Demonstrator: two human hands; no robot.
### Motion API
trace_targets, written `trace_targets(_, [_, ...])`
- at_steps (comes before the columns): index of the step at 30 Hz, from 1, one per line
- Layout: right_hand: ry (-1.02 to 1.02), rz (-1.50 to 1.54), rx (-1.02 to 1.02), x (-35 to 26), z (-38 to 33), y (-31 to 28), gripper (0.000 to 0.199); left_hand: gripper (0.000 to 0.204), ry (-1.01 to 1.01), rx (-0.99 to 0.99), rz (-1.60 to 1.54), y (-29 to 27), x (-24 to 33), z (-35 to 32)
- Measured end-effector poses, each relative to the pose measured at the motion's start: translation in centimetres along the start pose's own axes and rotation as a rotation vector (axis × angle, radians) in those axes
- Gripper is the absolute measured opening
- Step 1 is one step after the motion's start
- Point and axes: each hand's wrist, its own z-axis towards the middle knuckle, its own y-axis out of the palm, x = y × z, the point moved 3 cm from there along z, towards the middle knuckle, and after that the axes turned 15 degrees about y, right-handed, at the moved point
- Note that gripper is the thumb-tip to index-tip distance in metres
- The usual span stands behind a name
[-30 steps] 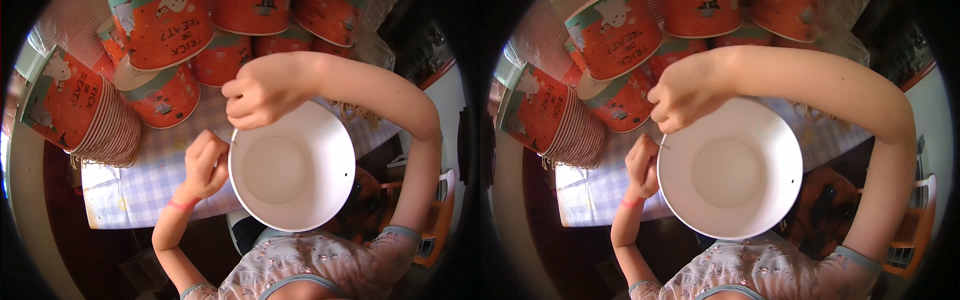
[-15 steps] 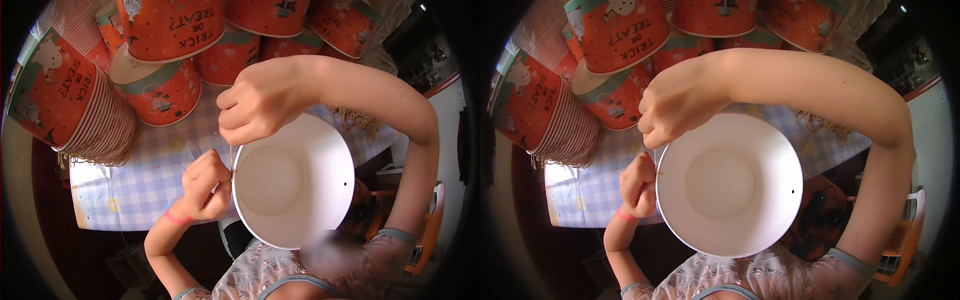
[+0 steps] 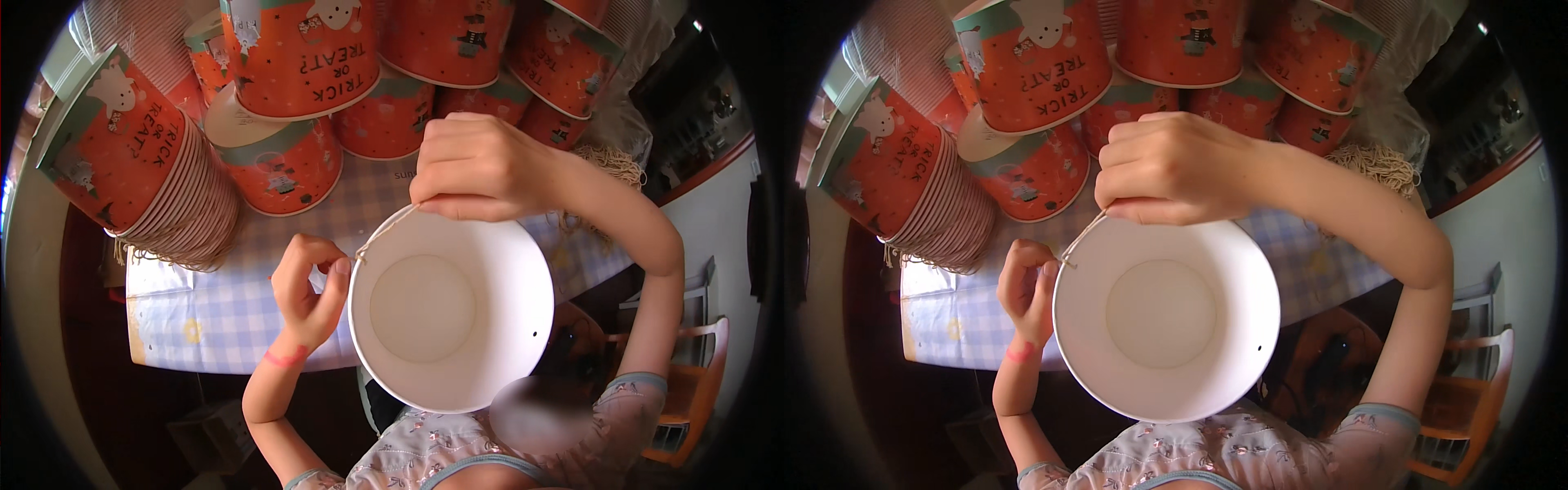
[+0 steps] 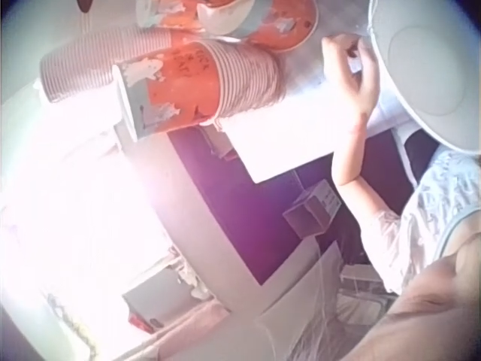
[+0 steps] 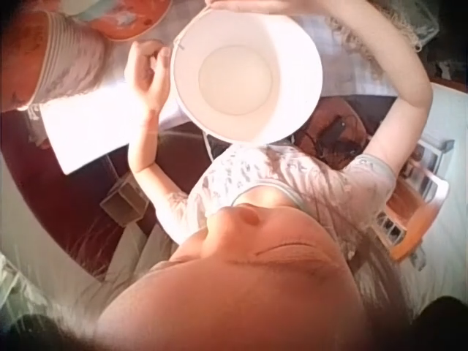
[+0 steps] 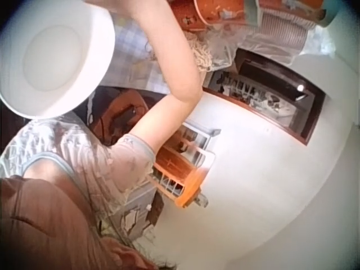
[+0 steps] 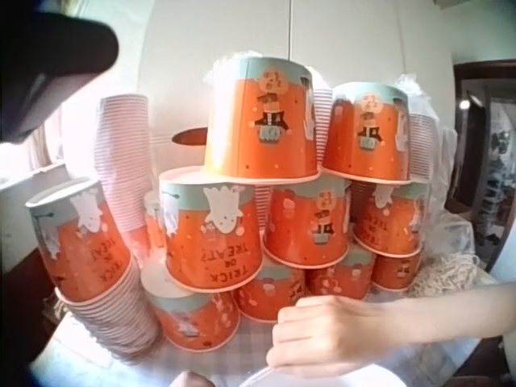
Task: Attaching string handles to festive-themed paper buckets.
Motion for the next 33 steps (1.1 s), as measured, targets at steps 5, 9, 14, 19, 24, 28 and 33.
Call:
trace_targets(5, [0.121,0.320,-0.030,-0.8,-0.3,0.8,0.005,0.001,-0.239,0.068,-0.197,-0.1,-0.5,0.2])
trace_targets(9, [0.296,0.586,-0.130,-1.5,-0.4,1.6,0.006,0.003,-0.398,0.282,-0.366,-0.6,-0.9,-0.4])
trace_targets(14, [0.371,0.615,-0.129,-1.3,-0.6,1.9,0.006,0.009,-0.583,0.278,-0.453,-0.5,-1.1,-2.4])
trace_targets(19, [0.425,0.648,-0.118,-1.5,-0.9,1.6,0.006,0.023,-0.686,0.103,-0.601,0.7,-0.3,-1.6])
trace_targets(24, [0.516,0.589,-0.161,-1.6,-1.5,1.2,0.007,0.023,-0.571,0.042,-0.650,0.9,-0.2,-1.0])
trace_targets(28, [0.511,0.595,-0.091,-1.3,-2.0,1.3,0.008,0.018,-0.516,-0.008,-0.657,1.2,-0.2,-0.9])
trace_targets(33, [0.546,0.617,-0.156,-1.5,-2.1,1.3,0.009,0.015,-0.549,-0.019,-0.695,1.9,0.1,-0.5])
